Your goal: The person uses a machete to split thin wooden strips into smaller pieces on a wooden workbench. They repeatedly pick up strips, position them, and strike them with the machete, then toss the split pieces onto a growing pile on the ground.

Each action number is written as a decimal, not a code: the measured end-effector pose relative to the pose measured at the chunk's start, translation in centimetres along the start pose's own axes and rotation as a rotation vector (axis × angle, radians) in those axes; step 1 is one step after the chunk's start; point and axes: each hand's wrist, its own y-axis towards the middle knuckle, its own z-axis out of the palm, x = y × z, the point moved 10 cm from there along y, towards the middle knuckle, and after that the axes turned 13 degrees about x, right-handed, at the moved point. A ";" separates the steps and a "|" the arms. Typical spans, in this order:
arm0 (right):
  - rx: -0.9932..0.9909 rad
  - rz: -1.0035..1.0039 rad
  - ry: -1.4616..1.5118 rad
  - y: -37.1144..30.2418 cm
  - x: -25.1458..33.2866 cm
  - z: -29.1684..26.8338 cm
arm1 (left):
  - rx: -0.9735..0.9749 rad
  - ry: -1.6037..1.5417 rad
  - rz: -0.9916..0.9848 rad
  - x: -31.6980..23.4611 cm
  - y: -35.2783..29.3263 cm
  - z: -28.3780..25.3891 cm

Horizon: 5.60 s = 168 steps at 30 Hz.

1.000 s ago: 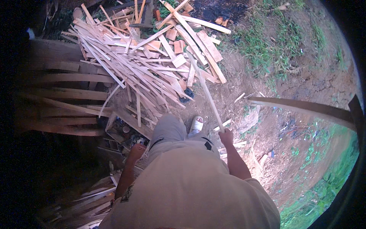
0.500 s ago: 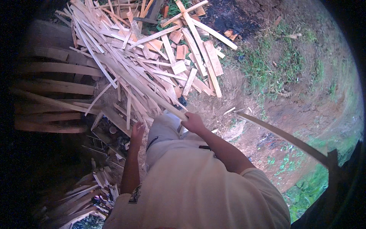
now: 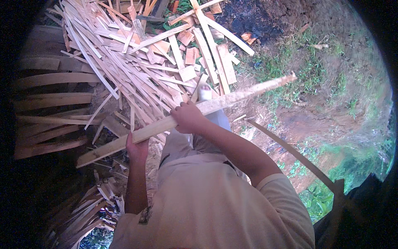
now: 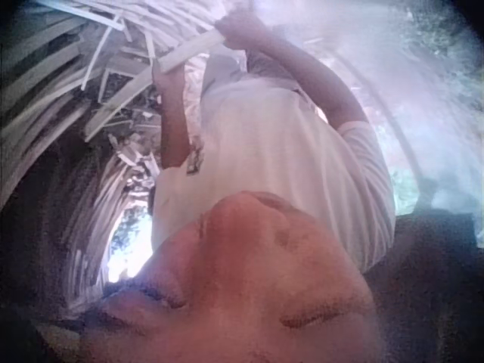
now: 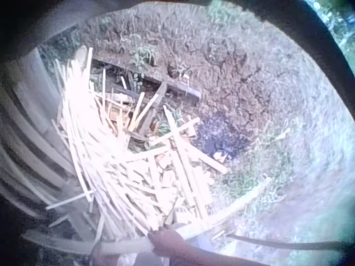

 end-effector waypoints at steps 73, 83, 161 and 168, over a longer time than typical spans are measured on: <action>-0.410 1.169 0.676 -24.4 -34.7 12.0 | -0.184 0.037 0.080 5.8 5.9 -7.4; -0.295 1.386 0.967 -35.6 -26.5 27.1 | 0.076 0.713 -0.199 7.3 6.5 -9.1; -0.051 0.760 0.643 -14.3 -31.8 22.2 | 0.770 2.063 -0.194 -0.3 -12.7 12.3; 0.029 0.681 0.509 -12.5 -33.1 21.5 | 0.696 1.653 0.042 -2.5 -16.0 13.7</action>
